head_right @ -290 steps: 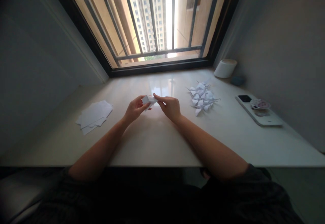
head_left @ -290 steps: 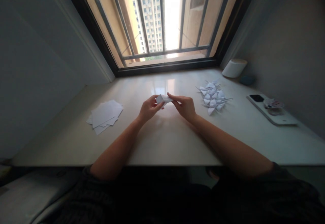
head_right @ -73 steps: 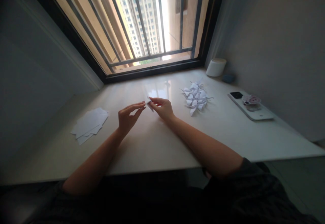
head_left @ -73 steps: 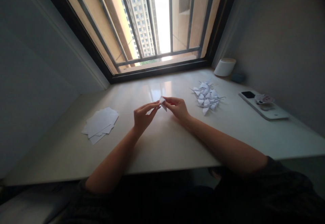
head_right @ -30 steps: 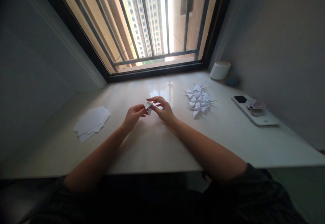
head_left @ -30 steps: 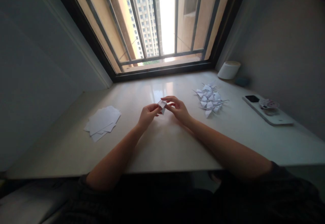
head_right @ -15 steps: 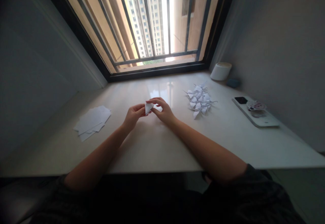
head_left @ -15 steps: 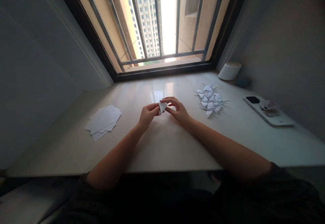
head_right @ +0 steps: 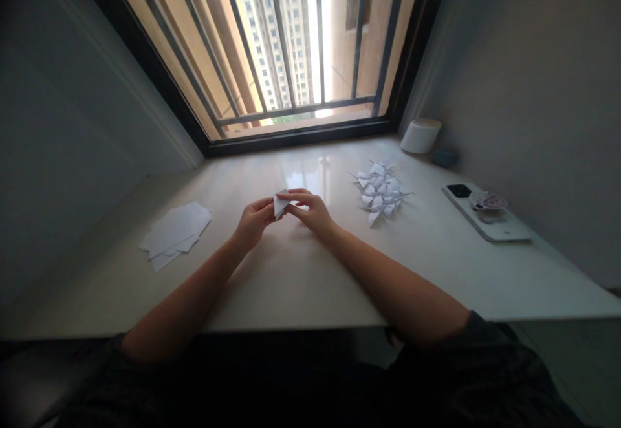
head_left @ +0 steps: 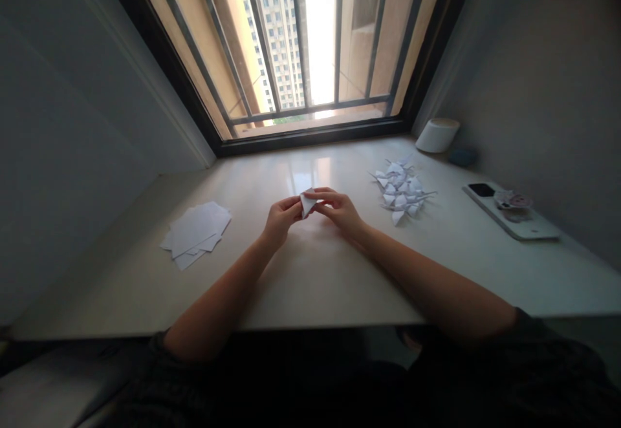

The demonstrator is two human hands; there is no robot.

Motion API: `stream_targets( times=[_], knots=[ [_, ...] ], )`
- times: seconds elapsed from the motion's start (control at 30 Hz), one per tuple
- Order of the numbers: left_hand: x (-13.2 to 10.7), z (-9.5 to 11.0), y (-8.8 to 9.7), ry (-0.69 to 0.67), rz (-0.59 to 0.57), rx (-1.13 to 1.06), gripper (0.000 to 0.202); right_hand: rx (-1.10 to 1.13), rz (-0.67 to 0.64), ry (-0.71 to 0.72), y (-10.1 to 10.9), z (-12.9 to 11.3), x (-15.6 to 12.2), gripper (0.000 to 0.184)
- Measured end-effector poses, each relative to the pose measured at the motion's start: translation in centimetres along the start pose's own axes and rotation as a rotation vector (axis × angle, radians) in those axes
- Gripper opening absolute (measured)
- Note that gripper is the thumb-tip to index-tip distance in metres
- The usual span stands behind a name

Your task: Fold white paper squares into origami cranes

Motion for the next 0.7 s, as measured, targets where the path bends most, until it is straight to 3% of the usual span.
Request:
stream_targets(
  times=[0.23,0.5,0.7],
  knots=[
    [0.4,-0.3,0.5,0.006,0.026,-0.026,0.032,0.176,0.201,-0.185,0.5,2.0,-0.4,0.033],
    [0.4,-0.3,0.4,-0.003,0.012,-0.015,0.033,0.266,0.245,-0.258,0.3,2.4,-0.6,0.035],
    [-0.2,0.8,0.5,-0.141,0.090,0.172,0.039,0.182,0.288,-0.253,0.8,2.3,-0.7,0.030]
  ],
)
Point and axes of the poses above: each hand's wrist, its own x-axis towards the middle knuckle, its own y-axis out of the back of the hand, z = x × y, the point moved 6 cm from there along x, towards the middle knuckle, and after that the axes turned 14 degrees about y, right-handed, at the moved point
